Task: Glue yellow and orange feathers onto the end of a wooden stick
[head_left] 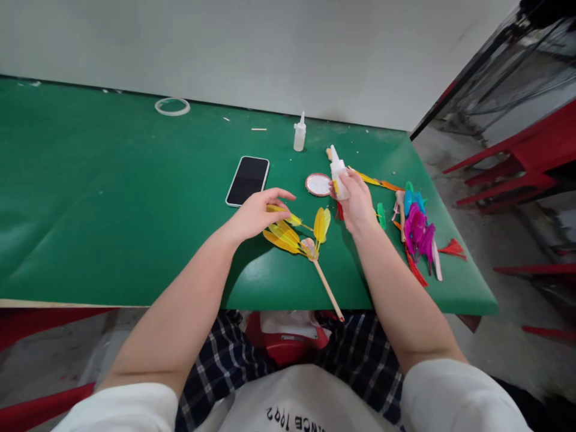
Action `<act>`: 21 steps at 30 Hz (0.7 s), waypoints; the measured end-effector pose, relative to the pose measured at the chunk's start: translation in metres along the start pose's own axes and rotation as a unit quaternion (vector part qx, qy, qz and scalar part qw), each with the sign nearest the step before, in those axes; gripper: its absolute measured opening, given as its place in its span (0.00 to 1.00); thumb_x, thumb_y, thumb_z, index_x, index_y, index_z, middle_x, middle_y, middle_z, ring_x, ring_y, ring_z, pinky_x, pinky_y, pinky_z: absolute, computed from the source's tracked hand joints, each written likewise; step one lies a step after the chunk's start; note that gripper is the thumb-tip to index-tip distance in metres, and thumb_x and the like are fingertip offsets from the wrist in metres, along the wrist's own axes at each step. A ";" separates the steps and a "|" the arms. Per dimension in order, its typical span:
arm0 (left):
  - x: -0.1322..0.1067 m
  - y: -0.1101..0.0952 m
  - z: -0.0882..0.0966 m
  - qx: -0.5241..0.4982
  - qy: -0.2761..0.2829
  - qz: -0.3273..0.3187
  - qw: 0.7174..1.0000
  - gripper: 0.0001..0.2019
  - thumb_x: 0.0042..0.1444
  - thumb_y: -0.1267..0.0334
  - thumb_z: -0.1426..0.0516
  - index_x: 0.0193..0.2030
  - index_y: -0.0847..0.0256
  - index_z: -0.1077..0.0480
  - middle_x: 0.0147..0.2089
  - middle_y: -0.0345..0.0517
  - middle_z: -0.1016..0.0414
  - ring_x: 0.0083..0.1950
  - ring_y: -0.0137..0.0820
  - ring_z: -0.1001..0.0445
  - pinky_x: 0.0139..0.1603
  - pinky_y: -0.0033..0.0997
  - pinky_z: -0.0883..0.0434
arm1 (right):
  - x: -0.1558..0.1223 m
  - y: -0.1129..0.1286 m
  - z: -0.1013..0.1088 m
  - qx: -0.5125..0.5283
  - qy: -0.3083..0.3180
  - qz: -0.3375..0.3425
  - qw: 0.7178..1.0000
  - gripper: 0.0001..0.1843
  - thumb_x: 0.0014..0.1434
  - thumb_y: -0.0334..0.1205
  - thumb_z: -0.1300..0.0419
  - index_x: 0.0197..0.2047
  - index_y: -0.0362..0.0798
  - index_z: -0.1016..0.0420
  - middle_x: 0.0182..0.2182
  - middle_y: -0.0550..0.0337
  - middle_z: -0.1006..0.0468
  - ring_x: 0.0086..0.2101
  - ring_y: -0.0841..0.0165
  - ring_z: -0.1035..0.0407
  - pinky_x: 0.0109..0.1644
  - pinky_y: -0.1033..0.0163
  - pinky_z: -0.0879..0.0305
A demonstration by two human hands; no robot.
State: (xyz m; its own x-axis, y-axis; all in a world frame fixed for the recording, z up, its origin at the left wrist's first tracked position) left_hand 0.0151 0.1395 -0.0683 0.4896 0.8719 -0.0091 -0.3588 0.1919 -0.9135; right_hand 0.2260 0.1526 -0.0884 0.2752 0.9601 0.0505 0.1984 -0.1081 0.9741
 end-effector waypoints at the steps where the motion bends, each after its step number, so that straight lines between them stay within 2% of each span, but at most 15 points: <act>1: 0.000 0.000 -0.001 -0.012 0.003 0.003 1.000 0.17 0.49 0.63 0.41 0.47 0.60 0.33 0.34 0.42 0.25 0.35 0.29 0.26 0.42 0.32 0.30 | 0.002 -0.003 -0.005 -0.017 0.005 0.013 1.000 0.18 0.48 0.50 0.41 0.40 0.51 0.38 0.31 0.65 0.28 0.32 0.73 0.30 0.36 0.66 0.33; 5: 0.000 0.004 -0.008 -0.049 0.027 0.033 0.998 0.24 0.47 0.64 0.40 0.52 0.59 0.39 0.33 0.43 0.24 0.33 0.30 0.25 0.36 0.30 0.29 | 0.000 -0.012 -0.024 -0.104 0.047 0.062 0.992 0.21 0.46 0.44 0.38 0.39 0.52 0.45 0.32 0.65 0.26 0.33 0.71 0.29 0.40 0.62 0.33; 8: 0.001 0.006 -0.011 -0.035 0.029 0.044 0.998 0.25 0.46 0.63 0.39 0.52 0.58 0.39 0.32 0.43 0.24 0.32 0.31 0.25 0.31 0.28 0.29 | -0.006 -0.015 -0.030 -0.185 0.065 0.104 0.975 0.21 0.45 0.42 0.37 0.38 0.52 0.45 0.34 0.64 0.26 0.33 0.71 0.29 0.42 0.60 0.33; 12: 0.002 0.008 -0.012 -0.013 0.032 0.029 0.999 0.26 0.47 0.64 0.40 0.53 0.56 0.41 0.34 0.41 0.25 0.33 0.30 0.25 0.33 0.27 0.29 | -0.014 -0.016 -0.033 -0.294 0.081 0.132 0.943 0.23 0.45 0.41 0.37 0.42 0.52 0.43 0.43 0.60 0.28 0.36 0.69 0.29 0.44 0.58 0.33; 17: 0.002 0.011 -0.013 -0.003 0.035 0.017 0.999 0.27 0.48 0.64 0.41 0.55 0.55 0.44 0.35 0.40 0.26 0.34 0.30 0.25 0.36 0.28 0.29 | -0.020 -0.012 -0.037 -0.380 0.101 0.152 0.907 0.30 0.45 0.39 0.38 0.52 0.53 0.43 0.47 0.58 0.29 0.39 0.65 0.30 0.45 0.55 0.34; 21: 0.002 0.014 -0.014 0.009 0.032 0.019 0.999 0.27 0.48 0.64 0.41 0.55 0.54 0.44 0.35 0.40 0.26 0.35 0.31 0.25 0.36 0.30 0.29 | -0.019 -0.014 -0.037 -0.409 0.106 0.165 0.891 0.32 0.46 0.41 0.38 0.54 0.50 0.42 0.47 0.56 0.29 0.41 0.63 0.31 0.47 0.54 0.34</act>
State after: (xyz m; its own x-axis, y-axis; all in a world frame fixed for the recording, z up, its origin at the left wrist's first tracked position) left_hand 0.0224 0.1377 -0.0865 0.5252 0.8480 -0.0710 -0.3921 0.1671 -0.9046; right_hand 0.1835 0.1451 -0.0944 -0.0093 0.9472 0.3205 -0.6365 -0.2528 0.7287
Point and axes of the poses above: each hand's wrist, its own x-axis towards the middle knuckle, its own z-axis out of the back of the hand, y = z × x, the point moved 6 cm from there along x, towards the middle knuckle
